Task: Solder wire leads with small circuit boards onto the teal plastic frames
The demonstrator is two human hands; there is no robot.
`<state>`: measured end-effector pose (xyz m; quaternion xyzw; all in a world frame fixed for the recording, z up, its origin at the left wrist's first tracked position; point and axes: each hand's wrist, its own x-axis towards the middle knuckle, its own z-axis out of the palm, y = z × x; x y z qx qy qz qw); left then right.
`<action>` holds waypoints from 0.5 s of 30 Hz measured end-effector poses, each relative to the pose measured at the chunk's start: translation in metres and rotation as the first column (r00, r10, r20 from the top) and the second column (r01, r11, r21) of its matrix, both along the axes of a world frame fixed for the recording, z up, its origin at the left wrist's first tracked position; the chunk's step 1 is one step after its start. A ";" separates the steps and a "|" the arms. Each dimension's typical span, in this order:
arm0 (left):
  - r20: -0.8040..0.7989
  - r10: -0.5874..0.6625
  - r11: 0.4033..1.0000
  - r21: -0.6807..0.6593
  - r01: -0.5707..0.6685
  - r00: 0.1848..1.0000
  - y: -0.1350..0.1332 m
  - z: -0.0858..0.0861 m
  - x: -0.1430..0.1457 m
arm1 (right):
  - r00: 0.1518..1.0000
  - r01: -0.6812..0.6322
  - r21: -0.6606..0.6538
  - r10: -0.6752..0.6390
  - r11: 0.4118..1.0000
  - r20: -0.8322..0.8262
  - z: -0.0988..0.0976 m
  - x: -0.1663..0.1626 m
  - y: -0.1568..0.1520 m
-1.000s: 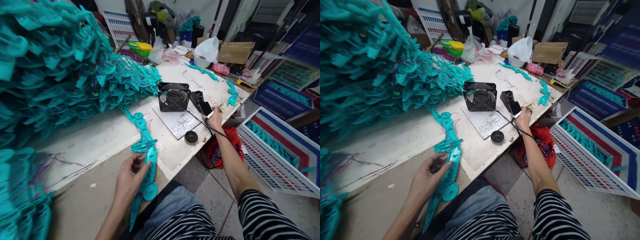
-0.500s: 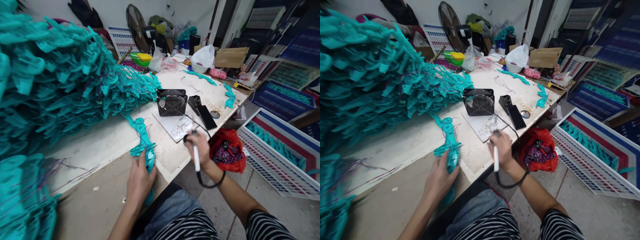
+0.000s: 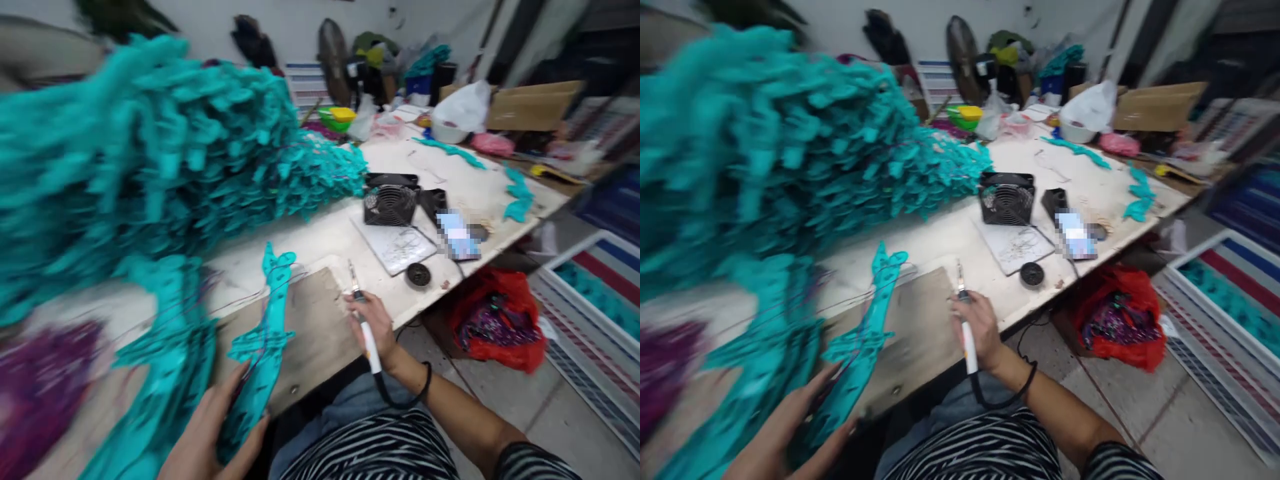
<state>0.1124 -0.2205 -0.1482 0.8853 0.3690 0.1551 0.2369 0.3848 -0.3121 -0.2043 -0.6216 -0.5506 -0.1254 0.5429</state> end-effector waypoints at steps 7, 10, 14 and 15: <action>-0.028 0.268 0.963 0.033 -0.267 0.963 -0.007 0.027 -0.033 | 0.997 -0.079 -0.033 0.080 0.996 0.014 -0.017 -0.004 0.011; 0.006 0.363 0.929 0.078 -0.363 0.932 0.010 0.025 -0.048 | 0.995 -0.094 -0.038 0.095 0.995 0.033 -0.019 -0.006 0.012; 0.024 0.426 0.900 0.092 -0.427 0.904 0.039 0.017 -0.052 | 0.996 -0.088 -0.047 0.089 0.995 0.016 -0.018 -0.009 0.012; 0.014 0.428 0.900 0.086 -0.428 0.904 0.046 0.016 -0.052 | 0.996 -0.089 -0.054 0.090 0.995 0.013 -0.018 -0.009 0.012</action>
